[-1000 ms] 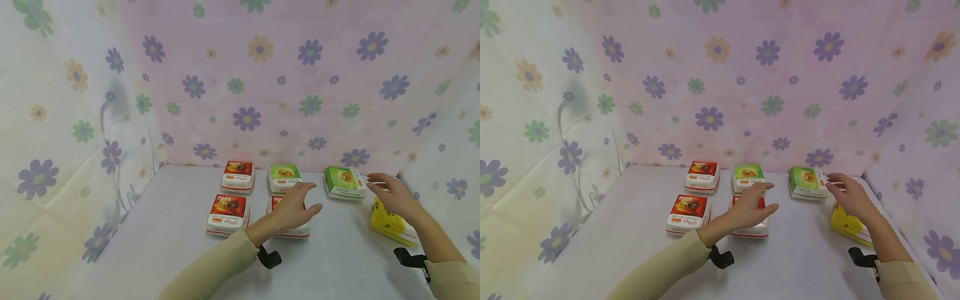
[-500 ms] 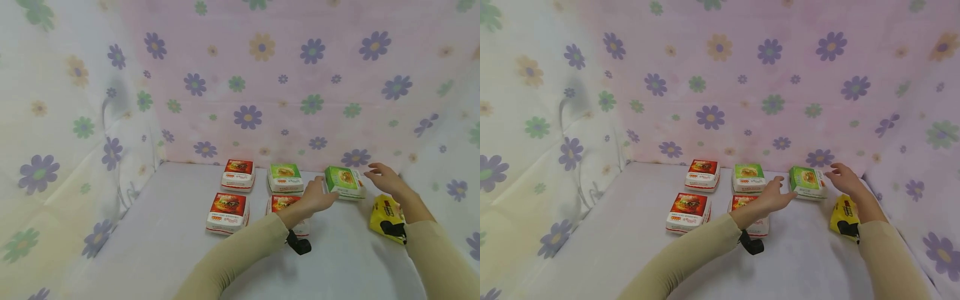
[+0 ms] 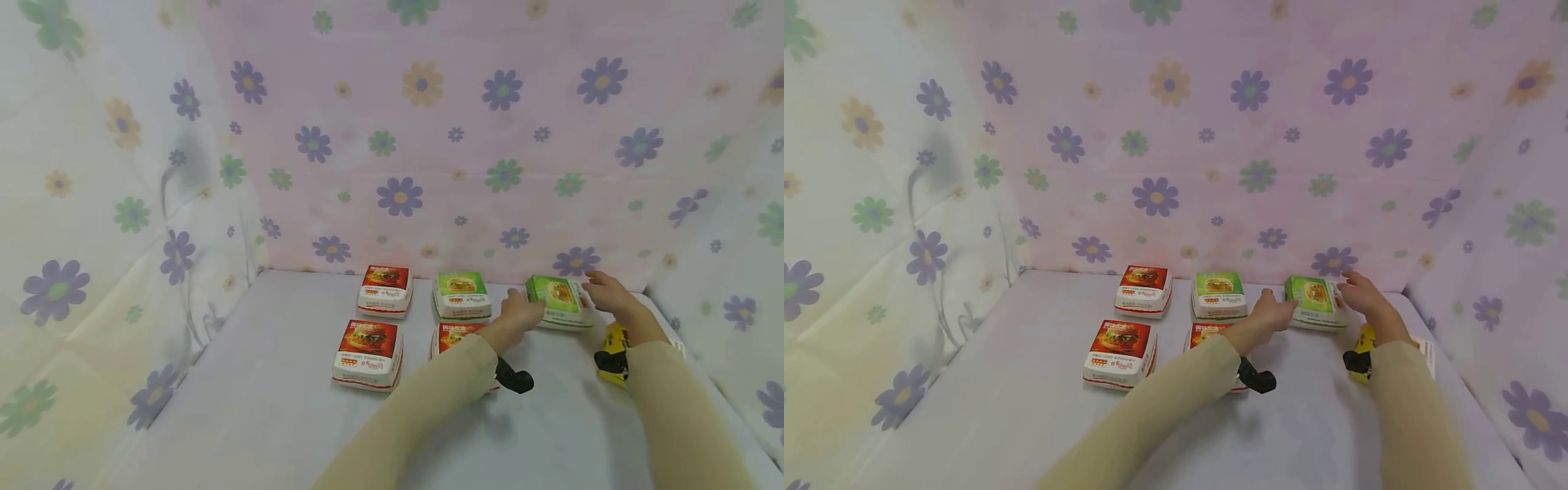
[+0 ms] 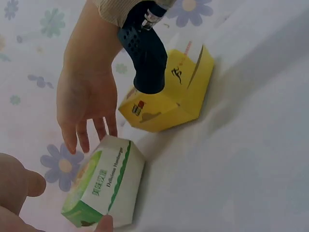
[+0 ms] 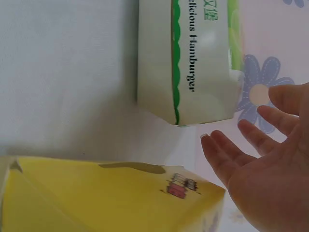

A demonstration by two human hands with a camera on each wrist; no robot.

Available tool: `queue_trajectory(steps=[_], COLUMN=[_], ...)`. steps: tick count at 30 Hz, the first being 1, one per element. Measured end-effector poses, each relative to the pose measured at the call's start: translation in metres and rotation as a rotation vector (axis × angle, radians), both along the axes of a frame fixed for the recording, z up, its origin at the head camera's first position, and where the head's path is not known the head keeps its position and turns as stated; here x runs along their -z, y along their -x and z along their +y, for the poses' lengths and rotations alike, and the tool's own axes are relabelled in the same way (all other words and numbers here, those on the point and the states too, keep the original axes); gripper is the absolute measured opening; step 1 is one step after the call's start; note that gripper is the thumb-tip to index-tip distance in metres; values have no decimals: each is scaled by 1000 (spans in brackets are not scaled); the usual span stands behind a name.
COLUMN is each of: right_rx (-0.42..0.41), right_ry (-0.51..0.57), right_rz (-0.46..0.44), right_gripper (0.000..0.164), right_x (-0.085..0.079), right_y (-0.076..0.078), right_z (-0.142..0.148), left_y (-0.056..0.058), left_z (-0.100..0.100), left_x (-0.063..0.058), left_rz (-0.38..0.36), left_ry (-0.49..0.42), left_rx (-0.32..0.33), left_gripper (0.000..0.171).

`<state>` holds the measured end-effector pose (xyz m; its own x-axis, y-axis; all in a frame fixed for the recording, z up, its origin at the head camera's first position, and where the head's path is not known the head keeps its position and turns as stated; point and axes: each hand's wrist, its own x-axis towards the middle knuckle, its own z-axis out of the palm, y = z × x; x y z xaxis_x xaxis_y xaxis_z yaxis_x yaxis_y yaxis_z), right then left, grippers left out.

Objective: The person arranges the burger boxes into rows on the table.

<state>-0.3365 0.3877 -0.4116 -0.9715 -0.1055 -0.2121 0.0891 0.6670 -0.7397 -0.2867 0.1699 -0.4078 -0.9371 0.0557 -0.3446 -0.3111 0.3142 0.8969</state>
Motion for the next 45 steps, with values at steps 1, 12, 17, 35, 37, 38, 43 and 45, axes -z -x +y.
queue_trajectory(steps=[1, 12, 17, 35, 37, 38, 43, 45], right_rx=[3, -17, -22, 4, -3, -4, 19, 31], right_ry=[10, 40, -53, -286, -315, -326, -333, -307], right_rz=[0, -35, -19, 17, 22, 19, -15, -18], right_gripper=[62, 63, 63, 63, 63, 63, 65, 65], right_x=[1, 11, 8, 2, 0, -1, -4, -3], right_y=[0, 7, 5, -2, -5, -6, -14, -17], right_z=[0, 1, -3, -16, -17, -17, -11, -6], left_y=[2, 15, 19, 28, 36, 41, 51, 45], left_z=[1, 15, 22, 12, 12, 12, 14, 14], left_x=[2, 28, 35, 35, 41, 44, 51, 46], left_rz=[0, -44, -30, -58, -57, -57, -43, -53], left_ry=[14, -31, -85, -277, -245, -231, -163, -160], left_rx=[-11, -62, -57, -91, -87, -86, -67, -53], left_gripper=[69, 56, 54, 40, 40, 40, 44, 47])
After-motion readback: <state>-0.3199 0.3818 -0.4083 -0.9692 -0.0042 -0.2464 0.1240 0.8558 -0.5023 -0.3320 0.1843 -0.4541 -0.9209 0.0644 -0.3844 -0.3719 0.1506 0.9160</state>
